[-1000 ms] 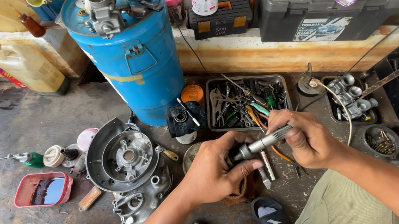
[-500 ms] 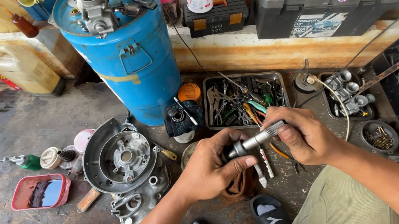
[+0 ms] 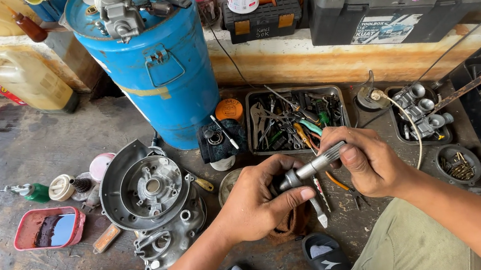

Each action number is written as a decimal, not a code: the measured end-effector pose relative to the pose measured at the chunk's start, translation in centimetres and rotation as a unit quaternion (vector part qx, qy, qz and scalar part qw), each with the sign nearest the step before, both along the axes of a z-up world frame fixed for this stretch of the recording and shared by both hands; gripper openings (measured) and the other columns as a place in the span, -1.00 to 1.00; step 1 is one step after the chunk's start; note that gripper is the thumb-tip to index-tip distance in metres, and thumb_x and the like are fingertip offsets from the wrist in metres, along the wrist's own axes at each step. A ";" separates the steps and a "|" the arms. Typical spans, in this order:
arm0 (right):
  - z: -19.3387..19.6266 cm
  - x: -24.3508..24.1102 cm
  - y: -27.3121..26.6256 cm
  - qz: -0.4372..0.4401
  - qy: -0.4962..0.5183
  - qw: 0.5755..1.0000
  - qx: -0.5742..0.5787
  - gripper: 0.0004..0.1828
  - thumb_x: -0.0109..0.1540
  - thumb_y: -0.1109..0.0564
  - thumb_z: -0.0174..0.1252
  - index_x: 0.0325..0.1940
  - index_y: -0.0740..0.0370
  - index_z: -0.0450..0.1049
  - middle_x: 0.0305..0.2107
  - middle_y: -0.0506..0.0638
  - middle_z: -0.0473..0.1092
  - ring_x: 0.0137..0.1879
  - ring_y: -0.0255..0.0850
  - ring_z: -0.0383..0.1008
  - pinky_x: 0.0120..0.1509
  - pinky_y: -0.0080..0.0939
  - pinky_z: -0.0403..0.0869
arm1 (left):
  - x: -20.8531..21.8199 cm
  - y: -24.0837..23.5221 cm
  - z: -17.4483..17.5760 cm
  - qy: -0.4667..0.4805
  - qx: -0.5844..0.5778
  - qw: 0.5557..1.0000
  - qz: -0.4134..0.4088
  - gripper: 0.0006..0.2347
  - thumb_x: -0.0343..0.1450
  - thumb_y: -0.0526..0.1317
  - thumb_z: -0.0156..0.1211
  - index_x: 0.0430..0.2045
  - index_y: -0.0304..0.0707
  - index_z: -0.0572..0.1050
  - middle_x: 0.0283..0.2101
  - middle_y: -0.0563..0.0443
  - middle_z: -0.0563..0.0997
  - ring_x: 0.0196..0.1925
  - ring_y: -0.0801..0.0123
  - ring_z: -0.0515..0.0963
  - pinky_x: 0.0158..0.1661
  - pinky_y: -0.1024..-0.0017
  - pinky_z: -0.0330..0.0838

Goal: Disassembling and inspecting motorcycle engine components including gears and bearings

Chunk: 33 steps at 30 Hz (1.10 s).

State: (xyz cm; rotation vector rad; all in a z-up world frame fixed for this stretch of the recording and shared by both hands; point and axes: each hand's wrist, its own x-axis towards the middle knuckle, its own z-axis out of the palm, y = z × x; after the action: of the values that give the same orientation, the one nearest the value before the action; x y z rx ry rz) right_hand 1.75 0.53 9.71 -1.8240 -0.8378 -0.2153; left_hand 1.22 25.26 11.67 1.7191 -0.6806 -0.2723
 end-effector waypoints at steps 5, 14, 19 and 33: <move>-0.1 0.1 0.0 -0.004 -0.014 1.000 0.001 -0.52 0.43 -0.20 -0.21 -0.20 0.25 0.38 -0.42 -0.04 0.38 -0.38 -0.29 0.30 -0.26 -0.27 0.35 | -0.1 0.1 0.1 0.033 -0.010 0.999 -0.008 -0.78 0.34 -0.23 0.37 -0.24 -0.36 0.55 -0.52 0.11 0.57 -0.56 0.52 0.40 -0.50 0.52 0.34; -0.2 0.1 -0.1 -0.013 -0.025 1.000 -0.013 -0.53 0.44 -0.16 -0.23 -0.18 0.26 0.39 -0.40 -0.01 0.41 -0.40 -0.27 0.30 -0.28 -0.25 0.34 | -0.1 0.0 0.1 0.010 -0.016 1.000 -0.009 -0.77 0.34 -0.23 0.37 -0.23 -0.36 0.54 -0.51 0.10 0.58 -0.55 0.51 0.40 -0.47 0.51 0.36; -0.1 0.1 -0.1 -0.010 -0.024 1.000 -0.009 -0.53 0.44 -0.16 -0.22 -0.20 0.25 0.39 -0.42 -0.03 0.40 -0.42 -0.30 0.31 -0.31 -0.29 0.34 | -0.2 -0.2 0.2 0.012 -0.018 1.000 -0.005 -0.76 0.33 -0.24 0.38 -0.22 -0.37 0.55 -0.51 0.09 0.58 -0.55 0.51 0.42 -0.47 0.52 0.37; -0.1 0.2 -0.3 -0.021 -0.014 1.000 -0.013 -0.54 0.43 -0.16 -0.20 -0.17 0.24 0.41 -0.40 -0.03 0.43 -0.43 -0.32 0.32 -0.31 -0.31 0.35 | -0.3 -0.3 0.3 -0.045 0.003 0.999 0.015 -0.75 0.34 -0.23 0.33 -0.18 -0.35 0.53 -0.48 0.05 0.61 -0.54 0.45 0.47 -0.46 0.47 0.42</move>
State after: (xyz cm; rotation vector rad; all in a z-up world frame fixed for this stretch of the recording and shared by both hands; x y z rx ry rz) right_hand 1.94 0.22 9.60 -1.8682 -0.8266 -0.2573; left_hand 0.90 24.96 11.99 1.7548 -0.7196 -0.1778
